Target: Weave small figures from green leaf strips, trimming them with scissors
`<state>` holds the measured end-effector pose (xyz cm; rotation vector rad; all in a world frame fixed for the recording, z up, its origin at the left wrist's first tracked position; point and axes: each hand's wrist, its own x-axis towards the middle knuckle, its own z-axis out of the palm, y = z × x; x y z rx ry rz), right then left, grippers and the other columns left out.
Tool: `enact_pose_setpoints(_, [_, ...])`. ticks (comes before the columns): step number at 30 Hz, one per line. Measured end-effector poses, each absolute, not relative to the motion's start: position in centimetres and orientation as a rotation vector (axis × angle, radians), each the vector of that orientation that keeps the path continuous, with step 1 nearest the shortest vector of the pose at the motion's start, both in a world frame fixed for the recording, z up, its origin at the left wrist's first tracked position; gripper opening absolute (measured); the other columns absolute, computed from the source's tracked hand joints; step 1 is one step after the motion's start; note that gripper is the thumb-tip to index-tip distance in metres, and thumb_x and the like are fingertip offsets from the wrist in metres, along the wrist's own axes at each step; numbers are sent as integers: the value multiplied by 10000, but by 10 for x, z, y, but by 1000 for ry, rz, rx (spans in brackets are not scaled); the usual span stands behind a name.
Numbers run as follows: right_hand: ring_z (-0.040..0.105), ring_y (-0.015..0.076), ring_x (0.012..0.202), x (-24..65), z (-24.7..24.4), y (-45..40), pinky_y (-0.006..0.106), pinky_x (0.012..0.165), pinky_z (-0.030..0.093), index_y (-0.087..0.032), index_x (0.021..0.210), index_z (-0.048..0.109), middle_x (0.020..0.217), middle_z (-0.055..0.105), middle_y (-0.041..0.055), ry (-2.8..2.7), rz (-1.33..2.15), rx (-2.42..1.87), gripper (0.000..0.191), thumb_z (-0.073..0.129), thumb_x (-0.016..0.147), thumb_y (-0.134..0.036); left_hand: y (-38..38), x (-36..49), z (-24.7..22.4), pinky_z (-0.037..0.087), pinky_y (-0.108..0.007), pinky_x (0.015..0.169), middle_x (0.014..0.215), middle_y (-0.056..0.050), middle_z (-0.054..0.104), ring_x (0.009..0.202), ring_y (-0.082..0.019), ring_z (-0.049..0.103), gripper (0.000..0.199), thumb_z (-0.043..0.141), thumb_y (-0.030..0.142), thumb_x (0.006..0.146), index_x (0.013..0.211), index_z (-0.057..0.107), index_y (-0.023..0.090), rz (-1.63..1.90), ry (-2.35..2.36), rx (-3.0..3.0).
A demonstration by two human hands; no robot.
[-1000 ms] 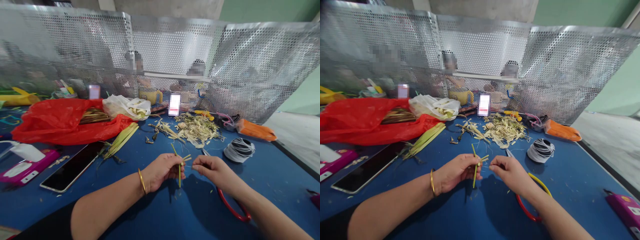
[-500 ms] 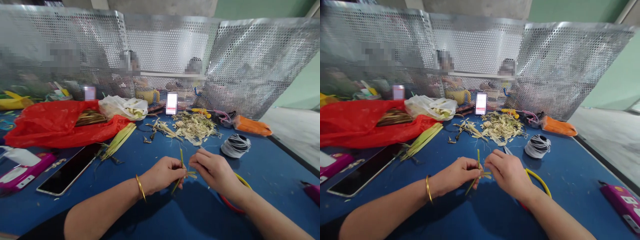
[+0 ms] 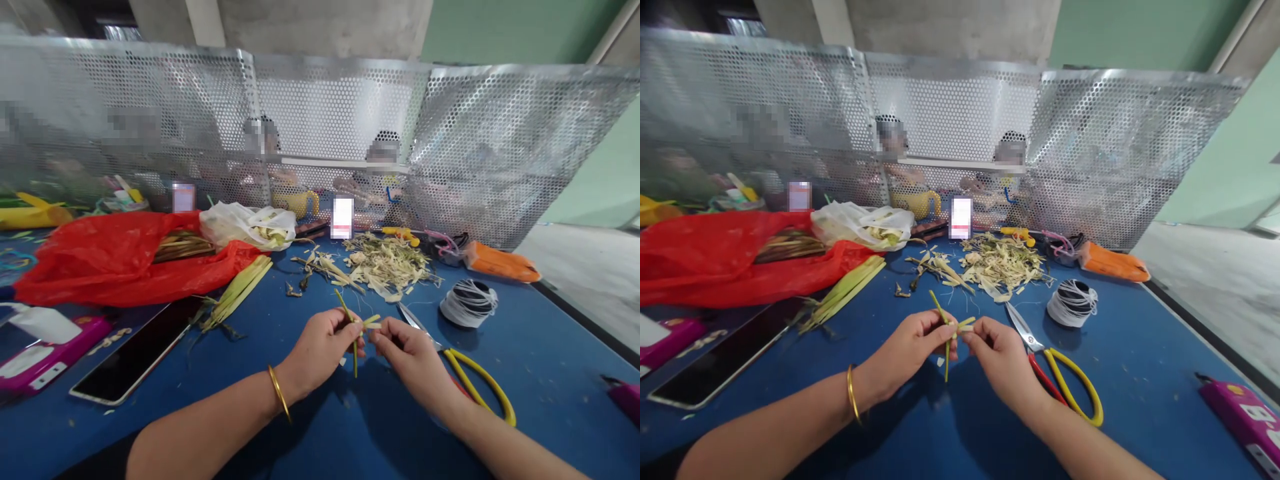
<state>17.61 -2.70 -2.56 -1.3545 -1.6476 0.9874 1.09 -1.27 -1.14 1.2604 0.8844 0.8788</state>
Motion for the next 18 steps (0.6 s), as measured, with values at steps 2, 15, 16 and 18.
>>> enact_pose_setpoints(2, [397, 105, 543, 174, -24, -34, 215, 507, 325, -193, 638, 483, 574, 438, -40, -1757, 834, -1315, 279, 500, 881, -328, -11, 10, -13, 483, -268, 670, 672, -7, 605, 634, -141, 599, 204, 550, 335, 826, 795, 589, 137, 941, 941, 1346])
enact_pose_setpoints(15, [494, 140, 654, 174, -11, -49, 238, 590, 373, -191, 799, 520, 739, 514, 26, -2288, 350, -973, 223, 346, 911, -107, -17, 13, -21, 385, -223, 581, 665, 0, 612, 617, -127, 540, 236, 490, 320, 841, 742, 628, 156, 883, 1120, 1728])
enact_pose_setpoints(16, [496, 137, 654, 176, -9, -49, 236, 593, 376, -192, 792, 522, 741, 514, 25, -2267, 397, -972, 224, 352, 917, -115, -17, 12, -21, 389, -222, 587, 673, 0, 618, 625, -127, 550, 232, 483, 309, 843, 745, 629, 157, 851, 1095, 1745])
enact_pose_setpoints(18, [507, 133, 669, 180, -4, -46, 233, 612, 385, -194, 783, 532, 741, 524, 20, -2208, 489, -995, 221, 375, 928, -139, -17, 9, -20, 397, -219, 597, 662, 3, 619, 624, -124, 564, 226, 472, 282, 843, 720, 617, 158, 764, 1011, 1769])
